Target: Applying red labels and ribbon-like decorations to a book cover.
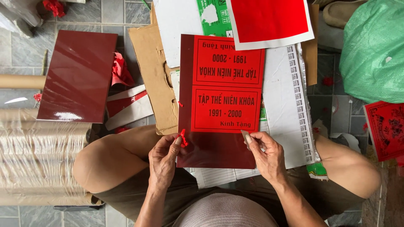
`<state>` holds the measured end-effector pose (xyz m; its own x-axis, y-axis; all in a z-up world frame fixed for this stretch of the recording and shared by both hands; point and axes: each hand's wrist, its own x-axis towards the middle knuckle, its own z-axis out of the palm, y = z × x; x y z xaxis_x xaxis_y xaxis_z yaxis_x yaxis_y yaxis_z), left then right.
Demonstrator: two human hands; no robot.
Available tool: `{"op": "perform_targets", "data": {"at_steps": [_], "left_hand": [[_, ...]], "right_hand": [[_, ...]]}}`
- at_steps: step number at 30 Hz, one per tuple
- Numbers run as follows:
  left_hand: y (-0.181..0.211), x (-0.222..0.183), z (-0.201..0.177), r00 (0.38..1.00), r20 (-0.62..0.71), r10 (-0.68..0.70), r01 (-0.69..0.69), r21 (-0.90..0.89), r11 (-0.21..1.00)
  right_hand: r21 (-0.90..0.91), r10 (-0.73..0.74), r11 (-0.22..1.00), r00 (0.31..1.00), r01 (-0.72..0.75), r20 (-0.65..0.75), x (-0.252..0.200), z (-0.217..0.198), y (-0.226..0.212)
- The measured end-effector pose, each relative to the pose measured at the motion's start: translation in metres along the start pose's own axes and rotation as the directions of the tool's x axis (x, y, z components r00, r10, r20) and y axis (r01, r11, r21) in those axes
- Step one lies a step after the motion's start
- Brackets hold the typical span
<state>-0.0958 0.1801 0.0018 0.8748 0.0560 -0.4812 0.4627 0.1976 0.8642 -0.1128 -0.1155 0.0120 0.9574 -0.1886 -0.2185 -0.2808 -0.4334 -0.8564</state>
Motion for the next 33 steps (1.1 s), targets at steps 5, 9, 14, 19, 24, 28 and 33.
{"op": "perform_targets", "data": {"at_steps": [5, 9, 14, 19, 24, 28, 33], "left_hand": [[0.003, -0.005, 0.008, 0.999, 0.032, -0.010, 0.012, -0.058, 0.998], [0.002, -0.006, 0.013, 0.998, 0.056, 0.008, -0.004, -0.068, 0.998], [0.001, -0.014, 0.013, 0.998, 0.064, -0.006, 0.008, -0.031, 0.999], [-0.006, -0.024, 0.010, 0.997, 0.031, -0.070, 0.070, 0.025, 0.997], [-0.019, -0.030, 0.000, 0.998, 0.011, -0.060, 0.060, -0.040, 0.997], [-0.025, -0.033, -0.008, 0.997, 0.004, -0.074, 0.074, -0.049, 0.996], [-0.013, -0.035, -0.008, 0.996, -0.003, -0.088, 0.087, -0.134, 0.987]], "right_hand": [[0.041, 0.013, 0.999, 1.000, -0.014, 0.029, -0.003, 0.004, -0.006], [0.061, -0.006, 0.998, 0.996, 0.001, 0.089, -0.007, 0.009, -0.007], [0.115, -0.059, 0.992, 0.990, 0.044, 0.129, -0.018, 0.023, 0.011], [0.113, -0.050, 0.993, 0.973, 0.024, 0.227, -0.028, 0.029, 0.007], [0.089, 0.050, 0.993, 0.955, -0.079, 0.292, -0.029, 0.027, -0.004], [0.157, -0.021, 0.987, 0.958, -0.025, 0.288, -0.032, 0.023, -0.001], [0.131, 0.047, 0.987, 0.954, -0.089, 0.296, -0.031, 0.018, 0.008]]}}
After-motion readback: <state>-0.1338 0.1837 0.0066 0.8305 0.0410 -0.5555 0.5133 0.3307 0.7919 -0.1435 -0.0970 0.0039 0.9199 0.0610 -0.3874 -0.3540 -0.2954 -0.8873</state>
